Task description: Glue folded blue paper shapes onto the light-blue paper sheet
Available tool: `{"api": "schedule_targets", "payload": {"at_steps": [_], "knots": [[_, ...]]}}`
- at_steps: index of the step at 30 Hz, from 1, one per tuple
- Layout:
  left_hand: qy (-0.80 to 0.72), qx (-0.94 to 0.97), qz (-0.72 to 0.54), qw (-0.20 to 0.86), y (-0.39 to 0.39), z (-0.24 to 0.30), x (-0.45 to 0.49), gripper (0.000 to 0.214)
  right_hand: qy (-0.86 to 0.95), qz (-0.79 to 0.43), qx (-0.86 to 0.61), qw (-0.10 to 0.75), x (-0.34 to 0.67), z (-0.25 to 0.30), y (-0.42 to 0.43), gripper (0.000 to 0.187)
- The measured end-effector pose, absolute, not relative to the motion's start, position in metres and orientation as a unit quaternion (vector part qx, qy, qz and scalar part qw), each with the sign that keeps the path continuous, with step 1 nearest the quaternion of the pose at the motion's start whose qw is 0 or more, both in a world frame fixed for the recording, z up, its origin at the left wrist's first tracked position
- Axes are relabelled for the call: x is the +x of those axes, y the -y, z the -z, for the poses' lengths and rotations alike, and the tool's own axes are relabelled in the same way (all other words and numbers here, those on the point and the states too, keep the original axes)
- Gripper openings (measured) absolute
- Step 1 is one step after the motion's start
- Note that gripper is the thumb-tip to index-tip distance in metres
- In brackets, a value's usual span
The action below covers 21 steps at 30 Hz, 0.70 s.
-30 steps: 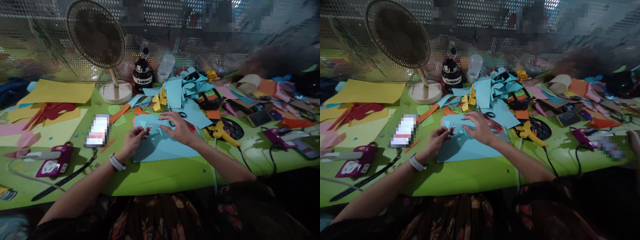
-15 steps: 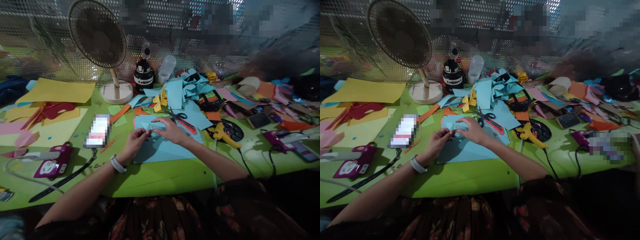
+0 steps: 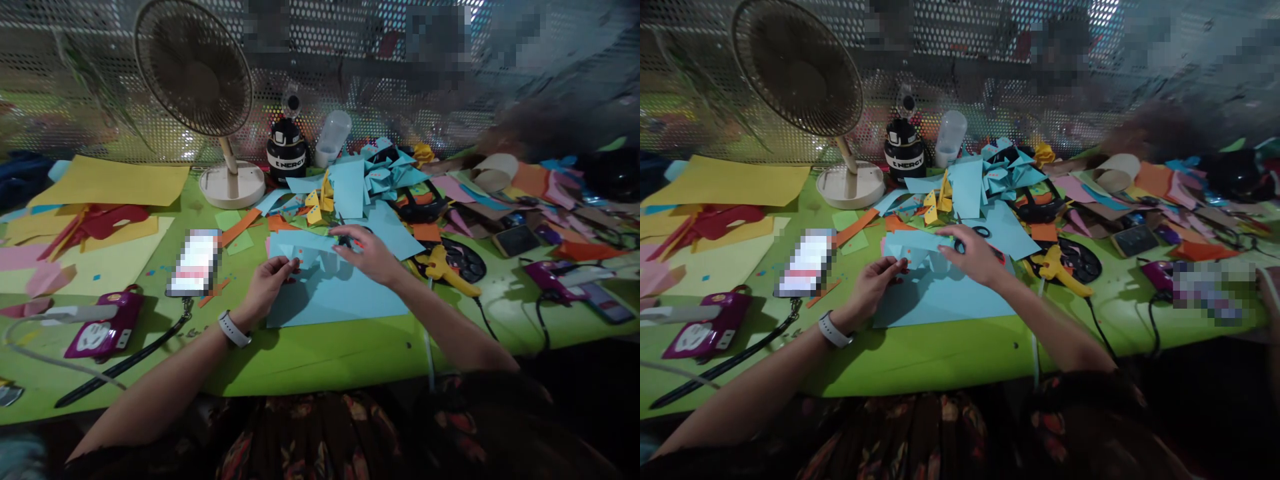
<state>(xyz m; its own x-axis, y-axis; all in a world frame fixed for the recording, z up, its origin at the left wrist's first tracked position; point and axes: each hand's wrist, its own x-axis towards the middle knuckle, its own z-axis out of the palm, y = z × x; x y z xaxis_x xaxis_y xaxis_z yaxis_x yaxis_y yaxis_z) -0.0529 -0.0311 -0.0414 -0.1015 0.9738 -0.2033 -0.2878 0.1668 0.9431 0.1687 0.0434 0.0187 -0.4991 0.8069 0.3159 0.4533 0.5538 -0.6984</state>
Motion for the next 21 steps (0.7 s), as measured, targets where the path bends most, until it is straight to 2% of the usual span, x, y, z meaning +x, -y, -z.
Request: {"api": "schedule_targets", "payload": {"at_steps": [4, 8, 10, 12, 17, 21], "knots": [[-0.505, 0.345, -0.552, 0.567, 0.030, 0.040, -0.054, 0.035, 0.813, -0.143, -0.498, 0.266, 0.265, -0.024, -0.029, 0.030], [-0.512, 0.338, -0.555, 0.562, 0.029, 0.040, -0.053, 0.034, 0.779, 0.010, -0.619, 0.103, 0.355, 0.001, -0.010, 0.045], [-0.512, 0.332, -0.558, 0.562, 0.027, 0.041, -0.053, 0.033, 0.736, 0.032, -0.676, 0.007, 0.377, 0.018, -0.004, 0.052], [-0.512, 0.330, -0.559, 0.563, 0.027, 0.042, -0.053, 0.031, 0.715, 0.044, -0.697, -0.028, 0.383, 0.031, -0.003, 0.053], [-0.510, 0.330, -0.561, 0.562, 0.029, 0.040, -0.054, 0.031, 0.703, 0.069, -0.708, 0.007, 0.378, 0.045, -0.016, 0.052], [-0.508, 0.328, -0.567, 0.559, 0.031, 0.038, -0.053, 0.032, 0.670, 0.068, -0.733, 0.094, 0.385, 0.053, -0.021, 0.046]]}}
